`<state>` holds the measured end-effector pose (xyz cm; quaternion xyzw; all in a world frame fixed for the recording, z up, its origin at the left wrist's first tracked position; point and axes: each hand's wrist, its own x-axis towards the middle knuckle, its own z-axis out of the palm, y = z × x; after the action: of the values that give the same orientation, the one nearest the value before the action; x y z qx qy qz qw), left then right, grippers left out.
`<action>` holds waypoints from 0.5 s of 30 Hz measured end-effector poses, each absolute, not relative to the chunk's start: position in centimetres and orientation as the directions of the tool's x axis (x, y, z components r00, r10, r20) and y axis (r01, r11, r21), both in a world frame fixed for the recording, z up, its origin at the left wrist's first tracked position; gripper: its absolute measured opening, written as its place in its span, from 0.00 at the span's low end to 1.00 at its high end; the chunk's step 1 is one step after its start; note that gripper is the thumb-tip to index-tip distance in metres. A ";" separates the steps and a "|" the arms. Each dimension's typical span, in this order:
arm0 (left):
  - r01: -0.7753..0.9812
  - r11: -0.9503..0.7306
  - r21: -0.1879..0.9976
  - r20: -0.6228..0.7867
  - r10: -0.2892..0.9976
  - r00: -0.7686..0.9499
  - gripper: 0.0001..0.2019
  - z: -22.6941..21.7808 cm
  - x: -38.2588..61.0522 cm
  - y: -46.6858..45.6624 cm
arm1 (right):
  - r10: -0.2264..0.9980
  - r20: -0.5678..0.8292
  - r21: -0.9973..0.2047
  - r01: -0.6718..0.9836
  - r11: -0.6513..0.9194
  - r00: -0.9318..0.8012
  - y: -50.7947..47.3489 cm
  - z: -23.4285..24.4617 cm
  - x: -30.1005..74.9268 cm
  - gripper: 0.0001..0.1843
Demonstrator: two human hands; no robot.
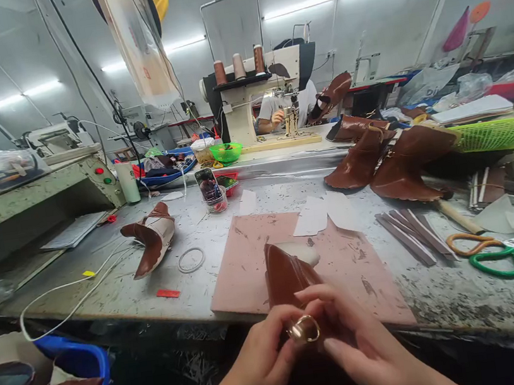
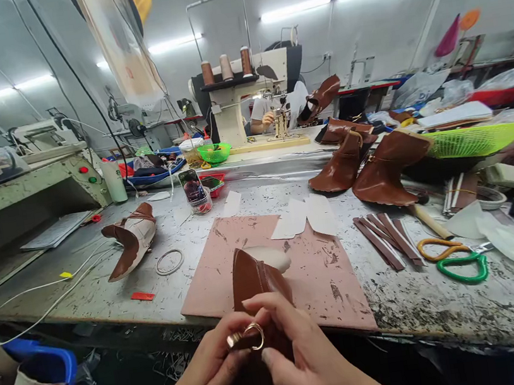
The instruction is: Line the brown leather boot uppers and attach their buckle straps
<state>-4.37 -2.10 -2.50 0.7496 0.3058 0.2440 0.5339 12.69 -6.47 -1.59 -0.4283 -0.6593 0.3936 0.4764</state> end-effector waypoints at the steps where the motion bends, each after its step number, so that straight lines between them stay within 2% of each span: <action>1: 0.241 -0.269 0.933 0.025 0.713 0.701 0.09 -2.2 -4.2 -2.1 | 0.922 0.325 -0.888 0.266 0.374 -0.211 -6.5 -1.6 12.5 0.16; 4: 0.325 -0.282 0.903 -0.016 0.732 0.681 0.10 -1.8 -4.0 -2.1 | 0.848 0.481 -0.673 0.526 0.519 -0.222 -6.5 -1.8 12.0 0.07; 7: 0.380 -0.278 0.882 -0.047 0.752 0.658 0.10 -1.5 -3.8 -2.0 | 0.703 0.691 -0.420 0.698 0.580 -0.168 -6.7 -1.7 11.9 0.13; 9: 0.430 -0.316 0.846 -0.072 0.731 0.678 0.09 -1.3 -3.6 -1.9 | 0.620 0.741 -0.307 0.691 0.655 -0.259 -6.8 -1.3 11.8 0.18; 12: 0.456 -0.390 0.800 -0.067 0.697 0.714 0.11 -0.9 -3.4 -1.9 | 0.517 0.712 -0.217 0.550 0.806 -0.476 -7.1 -0.9 11.3 0.16; 14: 0.425 -0.452 0.784 -0.032 0.655 0.755 0.12 -0.8 -3.3 -2.0 | 0.468 0.740 -0.234 0.468 0.853 -0.483 -7.3 -0.9 11.1 0.12; 15: 0.407 -0.473 0.782 -0.020 0.633 0.774 0.12 -0.7 -3.3 -2.0 | 0.478 0.769 -0.284 0.443 0.851 -0.424 -7.5 -1.0 11.1 0.11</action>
<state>-3.34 -1.96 -0.69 0.8471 0.3069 0.1375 0.4115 11.06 -7.49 -0.99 -0.2727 -0.8437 0.0191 0.4620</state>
